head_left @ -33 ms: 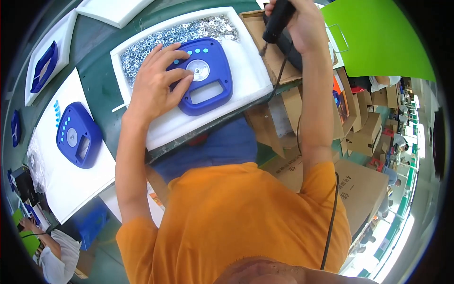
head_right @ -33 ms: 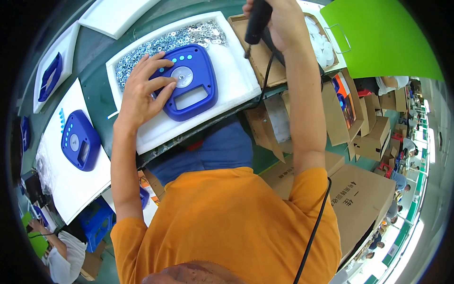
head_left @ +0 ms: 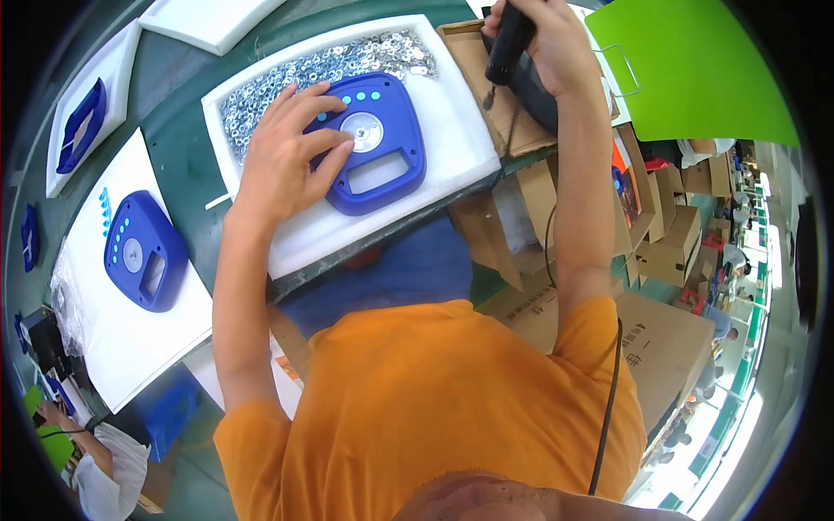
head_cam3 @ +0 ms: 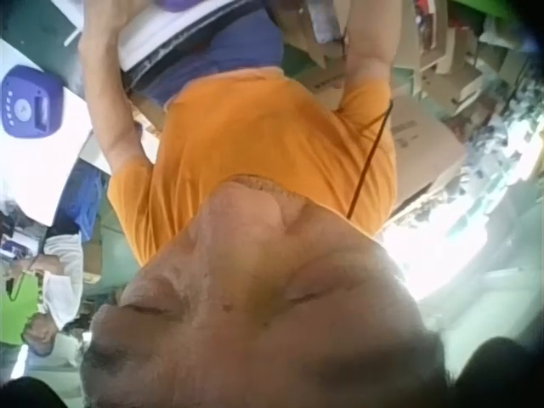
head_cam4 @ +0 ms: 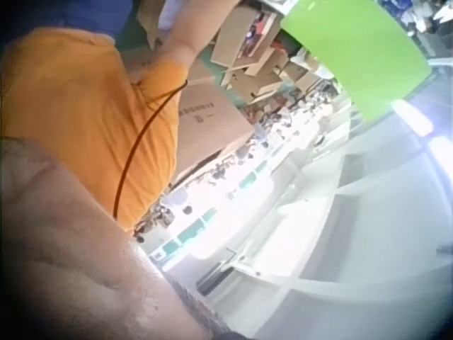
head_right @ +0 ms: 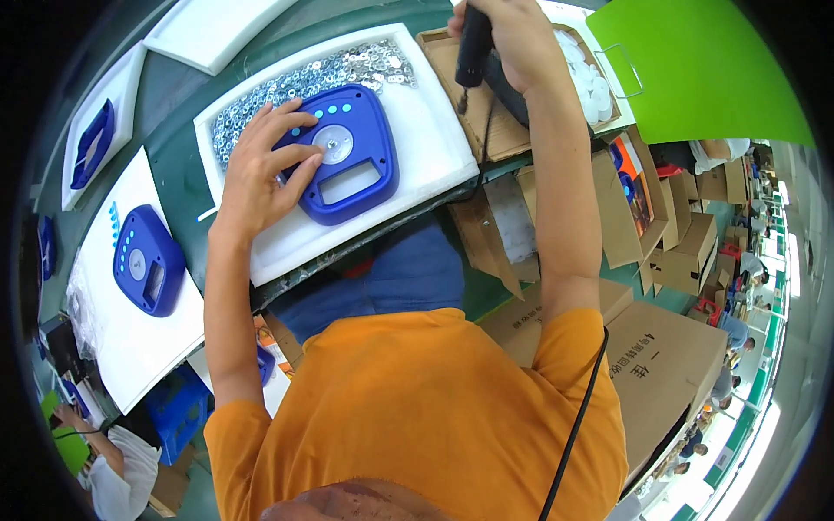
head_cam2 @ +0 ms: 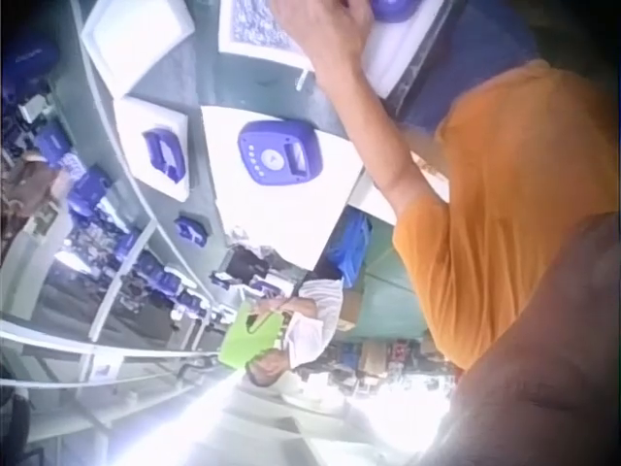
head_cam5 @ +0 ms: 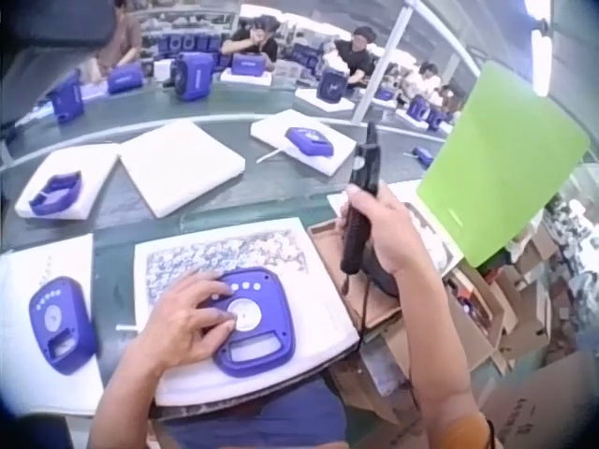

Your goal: Assembling a blue electronic device by placing internal components and securing them with an electric screwdriver.

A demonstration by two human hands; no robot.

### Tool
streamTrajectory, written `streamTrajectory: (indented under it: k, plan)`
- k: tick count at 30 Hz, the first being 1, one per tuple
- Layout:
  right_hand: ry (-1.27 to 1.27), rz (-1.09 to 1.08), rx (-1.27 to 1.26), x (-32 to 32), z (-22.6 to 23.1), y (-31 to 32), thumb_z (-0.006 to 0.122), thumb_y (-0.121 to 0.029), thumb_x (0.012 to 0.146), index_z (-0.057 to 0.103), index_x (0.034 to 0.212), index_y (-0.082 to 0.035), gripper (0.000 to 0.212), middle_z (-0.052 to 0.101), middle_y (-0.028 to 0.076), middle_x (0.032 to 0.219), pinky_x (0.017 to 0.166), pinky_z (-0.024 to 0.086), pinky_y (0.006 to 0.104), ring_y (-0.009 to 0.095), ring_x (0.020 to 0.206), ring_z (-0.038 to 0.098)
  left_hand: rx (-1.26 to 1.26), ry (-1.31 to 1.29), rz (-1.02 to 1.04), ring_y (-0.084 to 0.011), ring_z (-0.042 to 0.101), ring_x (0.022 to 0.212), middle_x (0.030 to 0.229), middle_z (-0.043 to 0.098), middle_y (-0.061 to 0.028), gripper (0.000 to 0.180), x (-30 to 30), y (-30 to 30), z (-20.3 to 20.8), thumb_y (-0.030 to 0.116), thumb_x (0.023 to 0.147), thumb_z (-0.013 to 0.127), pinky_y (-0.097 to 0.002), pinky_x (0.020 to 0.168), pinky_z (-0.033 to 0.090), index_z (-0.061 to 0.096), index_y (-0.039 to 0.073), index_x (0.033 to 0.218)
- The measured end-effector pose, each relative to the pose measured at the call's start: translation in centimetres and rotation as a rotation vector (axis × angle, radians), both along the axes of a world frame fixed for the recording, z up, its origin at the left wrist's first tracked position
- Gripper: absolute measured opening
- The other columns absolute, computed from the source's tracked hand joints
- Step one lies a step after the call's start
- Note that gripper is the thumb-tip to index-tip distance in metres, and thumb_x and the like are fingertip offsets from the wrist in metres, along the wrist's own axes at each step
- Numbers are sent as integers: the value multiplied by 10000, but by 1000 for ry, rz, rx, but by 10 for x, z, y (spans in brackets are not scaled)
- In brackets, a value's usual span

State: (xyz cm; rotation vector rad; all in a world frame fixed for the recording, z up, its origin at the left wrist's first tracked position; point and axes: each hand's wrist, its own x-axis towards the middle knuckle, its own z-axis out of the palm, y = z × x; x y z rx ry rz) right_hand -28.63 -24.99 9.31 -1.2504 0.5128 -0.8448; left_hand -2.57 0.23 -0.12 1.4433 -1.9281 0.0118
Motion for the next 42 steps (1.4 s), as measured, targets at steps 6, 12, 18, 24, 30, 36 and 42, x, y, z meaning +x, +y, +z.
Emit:
streamTrajectory:
  k: [6,12,18,24,30,36,42]
  plan:
    - [1343,-353,-898,9,-35,-41,872,-377,1009,774,1104,32,431,802,164,952,748,632,391,270,830,792,37,1,9,-387,682,1435,1312,798,-119,79,-1,4,4,125,926,858,-598,1307,450,900,84,980]
    - [1344,-372,-1055,7,-91,-41,806,-510,1039,792,1161,54,577,822,317,1019,882,667,558,467,960,837,171,-8,-4,-428,596,1532,1405,765,-138,145,-8,15,26,117,894,890,-597,1295,455,903,78,1033]
    - [957,-639,-1249,28,-70,44,800,-387,1024,788,1102,-69,327,825,156,964,705,659,532,413,831,822,240,-138,-53,-452,434,1667,1621,644,-171,290,-37,48,38,207,836,957,-656,1387,309,875,89,1088]
    - [505,-604,-1036,35,-100,111,818,-221,1012,790,1054,-68,162,824,134,974,688,633,460,349,792,813,224,-204,-21,-448,397,1688,1593,650,-141,238,-49,54,29,195,895,902,-683,1386,270,799,25,1027]
    - [204,-719,-911,29,-105,131,823,-14,962,766,1029,-16,89,805,124,931,700,626,365,280,780,808,41,-242,82,-450,445,1662,1555,671,-141,285,-6,41,67,315,938,861,-692,1389,276,797,56,1038]
    - [266,-585,-993,29,-113,136,826,-9,957,769,1025,-21,90,806,125,924,700,628,356,273,774,810,-98,-379,240,-385,511,1613,1530,677,-108,255,102,-69,41,203,952,861,-644,1372,316,819,46,1149]
    - [259,-517,-994,26,-114,137,828,6,947,776,1020,-12,90,812,122,928,697,634,350,269,770,813,18,-345,667,-364,497,1615,1656,607,-140,467,210,-127,-3,326,1040,777,-646,1358,323,740,128,1462]
